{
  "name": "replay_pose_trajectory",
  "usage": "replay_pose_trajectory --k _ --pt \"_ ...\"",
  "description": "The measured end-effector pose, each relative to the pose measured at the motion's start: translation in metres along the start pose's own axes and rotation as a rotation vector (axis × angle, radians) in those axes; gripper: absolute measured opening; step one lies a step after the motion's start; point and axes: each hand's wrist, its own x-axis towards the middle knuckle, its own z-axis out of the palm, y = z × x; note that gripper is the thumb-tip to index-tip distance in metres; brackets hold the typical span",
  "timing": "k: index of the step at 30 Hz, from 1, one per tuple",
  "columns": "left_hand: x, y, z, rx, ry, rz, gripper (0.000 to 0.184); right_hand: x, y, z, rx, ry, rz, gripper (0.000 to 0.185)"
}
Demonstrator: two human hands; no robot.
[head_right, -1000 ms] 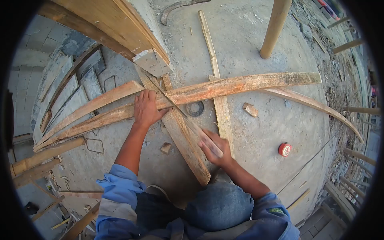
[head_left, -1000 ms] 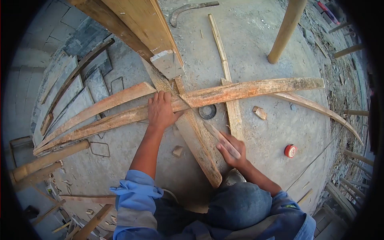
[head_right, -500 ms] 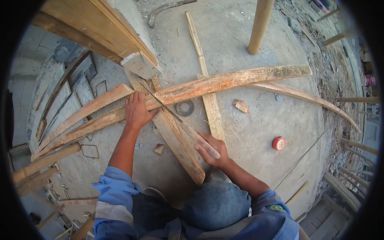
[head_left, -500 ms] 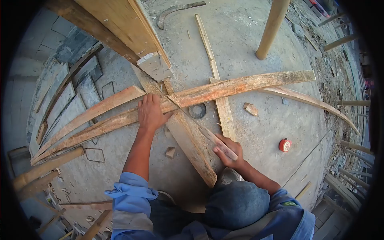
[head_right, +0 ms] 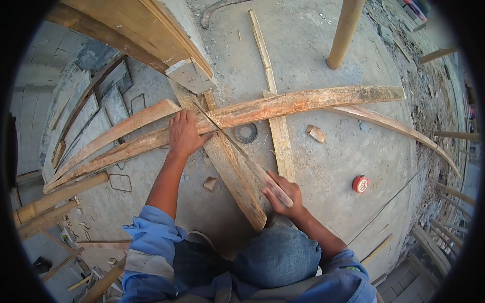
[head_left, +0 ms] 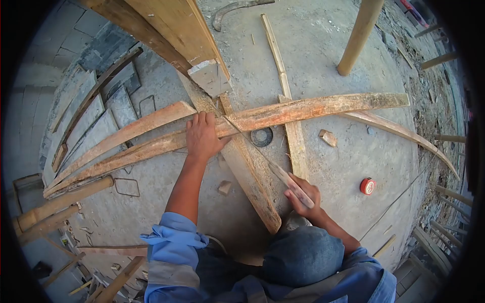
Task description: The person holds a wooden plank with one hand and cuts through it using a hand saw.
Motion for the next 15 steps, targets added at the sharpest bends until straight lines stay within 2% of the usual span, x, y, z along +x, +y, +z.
replay_pose_trajectory --k 2,4,5,7,9,12,15 --pt "-0.002 0.000 0.005 0.004 -0.004 0.006 0.073 -0.046 -0.004 -0.029 -0.015 0.002 0.025 0.054" --pt "-0.002 -0.002 0.005 0.020 0.002 0.013 0.071 -0.034 -0.006 -0.021 -0.024 0.013 0.051 0.051" --pt "-0.002 -0.004 0.003 0.024 -0.006 0.008 0.071 -0.019 -0.006 -0.014 -0.026 0.029 0.053 0.049" --pt "-0.002 0.000 0.003 0.027 -0.011 0.006 0.071 0.051 -0.011 0.039 -0.051 0.078 -0.095 0.043" --pt "0.001 0.004 -0.002 0.005 -0.015 -0.004 0.075 0.116 -0.021 0.070 0.198 0.059 0.058 0.040" --pt "-0.010 0.005 -0.003 0.003 -0.037 -0.013 0.078 0.101 -0.022 0.053 0.089 0.039 -0.008 0.043" --pt "0.000 0.003 0.001 -0.006 -0.001 -0.002 0.080 0.014 -0.045 -0.020 -0.010 0.004 0.044 0.042"
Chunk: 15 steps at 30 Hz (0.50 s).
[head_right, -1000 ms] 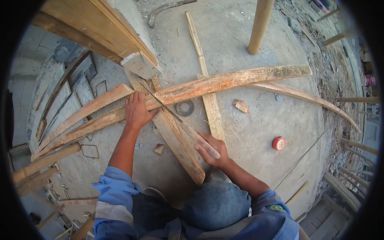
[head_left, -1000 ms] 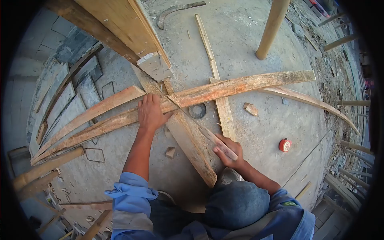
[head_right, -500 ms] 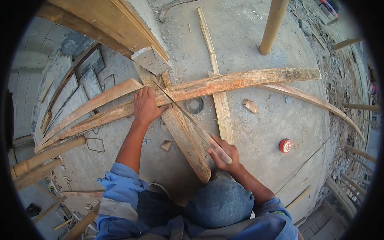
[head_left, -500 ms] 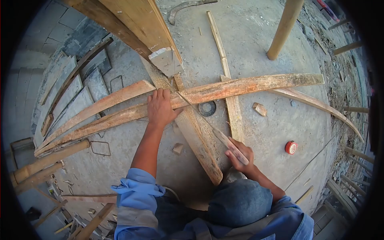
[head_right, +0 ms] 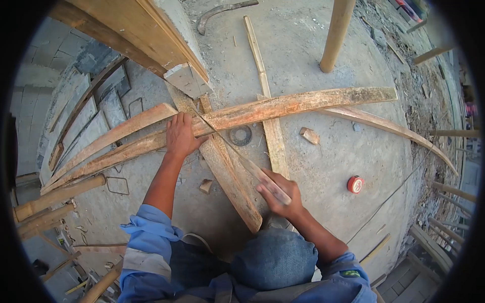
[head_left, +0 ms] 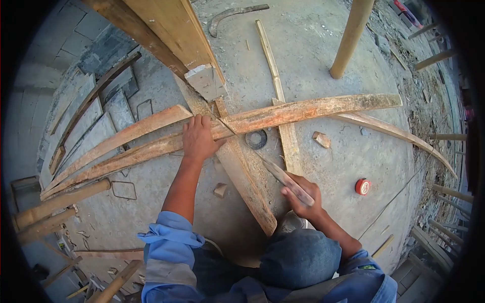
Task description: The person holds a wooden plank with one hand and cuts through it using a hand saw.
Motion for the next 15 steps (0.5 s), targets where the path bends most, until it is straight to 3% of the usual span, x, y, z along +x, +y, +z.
replay_pose_trajectory --k 4,6,8,11,15 --pt "-0.003 -0.003 -0.001 0.014 -0.026 -0.002 0.080 -0.028 -0.009 -0.024 -0.019 -0.015 0.085 0.044" --pt "0.000 -0.001 -0.005 0.010 -0.020 -0.013 0.078 0.022 0.007 0.017 -0.066 -0.008 -0.143 0.045" --pt "-0.003 0.001 -0.002 0.003 -0.013 -0.014 0.077 0.091 0.016 0.075 0.100 -0.014 0.001 0.045" --pt "-0.003 -0.002 -0.002 0.012 -0.018 0.006 0.076 0.113 0.016 0.090 0.187 0.014 -0.053 0.045" --pt "0.002 -0.002 -0.004 0.006 -0.050 -0.002 0.077 -0.003 0.031 0.005 0.038 -0.003 -0.038 0.044"
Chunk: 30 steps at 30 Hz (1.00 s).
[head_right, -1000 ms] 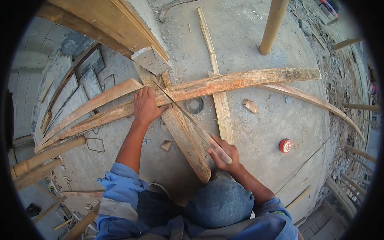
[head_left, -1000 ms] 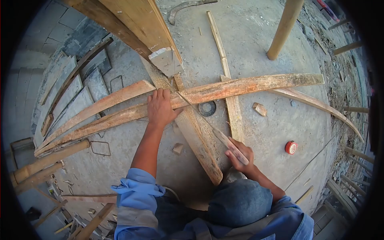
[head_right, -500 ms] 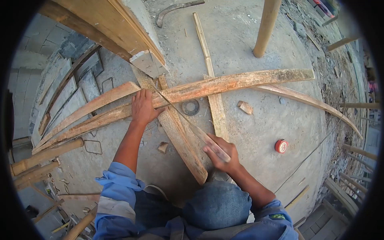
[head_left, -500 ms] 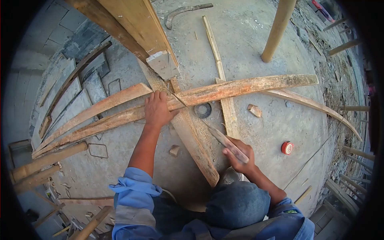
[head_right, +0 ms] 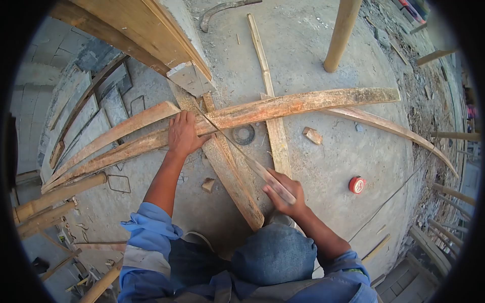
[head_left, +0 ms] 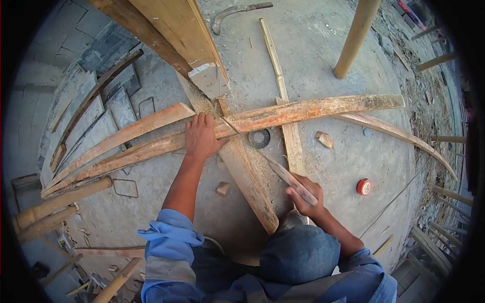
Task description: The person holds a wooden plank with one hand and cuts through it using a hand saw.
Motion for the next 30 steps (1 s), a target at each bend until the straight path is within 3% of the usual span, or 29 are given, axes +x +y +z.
replay_pose_trajectory --k 2,5,7,10,16,19,22,24,27,30 --pt "-0.001 -0.001 0.002 -0.002 -0.001 0.002 0.078 -0.039 -0.020 -0.030 -0.081 -0.024 0.058 0.045" --pt "-0.003 -0.004 0.008 0.043 0.043 0.035 0.073 -0.002 -0.017 -0.003 -0.065 -0.057 0.115 0.047" --pt "0.003 0.000 0.006 0.024 0.033 0.026 0.075 0.060 0.017 0.057 -0.041 0.021 -0.100 0.046" --pt "-0.003 -0.004 0.004 0.017 0.050 0.045 0.080 0.086 0.016 0.077 0.058 0.061 -0.157 0.046" --pt "-0.001 -0.006 0.008 0.018 0.035 0.039 0.081 -0.041 0.008 -0.028 -0.054 -0.061 0.018 0.051" --pt "-0.002 -0.005 0.007 0.026 0.037 0.040 0.081 -0.032 0.013 -0.011 -0.121 -0.024 -0.061 0.052" --pt "-0.002 -0.003 0.006 0.007 0.053 0.034 0.081 0.061 0.043 0.069 -0.048 0.073 -0.181 0.049" --pt "0.001 -0.005 0.001 0.010 0.058 0.041 0.081 0.080 0.034 0.082 0.076 0.099 -0.182 0.047" --pt "-0.011 -0.002 0.005 0.005 0.042 0.034 0.080 0.048 0.012 0.048 0.037 0.014 -0.052 0.049" --pt "-0.005 -0.003 0.008 -0.001 0.039 0.024 0.079 -0.043 0.014 -0.015 -0.029 0.013 -0.049 0.051"
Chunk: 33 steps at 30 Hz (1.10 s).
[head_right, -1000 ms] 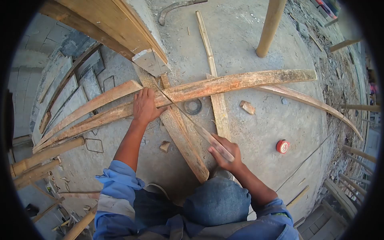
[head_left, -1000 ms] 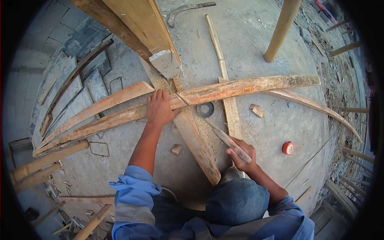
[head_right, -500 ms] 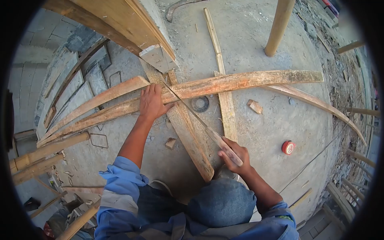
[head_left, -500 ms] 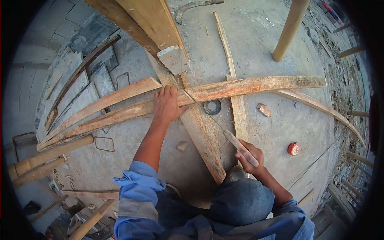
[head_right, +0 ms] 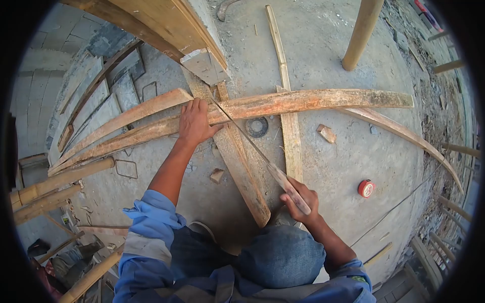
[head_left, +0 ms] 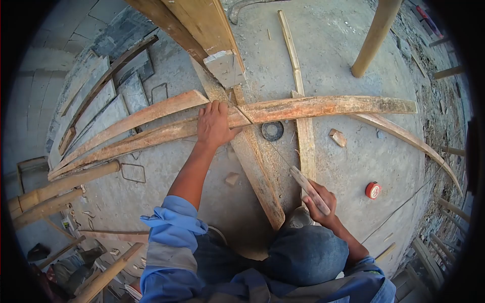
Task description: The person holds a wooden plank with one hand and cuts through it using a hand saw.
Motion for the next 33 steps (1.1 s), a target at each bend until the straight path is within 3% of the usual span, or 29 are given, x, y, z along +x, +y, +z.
replay_pose_trajectory --k 4,9,12,16,19,20,24,29,31,33 --pt "0.004 -0.001 -0.003 0.009 -0.022 0.002 0.078 0.011 -0.001 0.007 -0.083 -0.028 -0.028 0.051" --pt "0.007 0.000 -0.010 0.013 0.032 0.013 0.078 0.140 0.018 0.104 0.114 0.053 -0.079 0.050" --pt "0.000 0.000 -0.001 0.020 0.026 0.021 0.078 0.114 0.006 0.086 0.106 0.066 -0.074 0.051" --pt "0.004 -0.003 -0.003 0.018 -0.029 0.014 0.077 -0.003 0.005 0.003 -0.043 -0.029 0.001 0.053" --pt "0.003 -0.003 0.000 0.018 -0.001 0.021 0.076 0.001 0.001 0.011 0.047 -0.004 0.083 0.052" --pt "0.005 -0.005 -0.003 0.020 0.009 0.016 0.076 0.032 0.014 0.033 -0.070 0.009 -0.061 0.050" --pt "0.009 -0.005 -0.008 0.010 0.019 0.027 0.075 0.143 0.016 0.109 0.145 0.067 -0.073 0.048" --pt "0.003 -0.004 -0.001 0.006 0.017 0.035 0.075 0.063 0.006 0.052 -0.021 0.028 -0.065 0.051" --pt "0.004 -0.004 0.000 0.014 0.014 0.026 0.075 0.001 0.008 0.008 0.025 -0.018 0.032 0.051" --pt "0.008 -0.007 0.003 0.011 0.042 0.037 0.076 0.003 -0.009 0.003 0.046 -0.026 0.109 0.050"
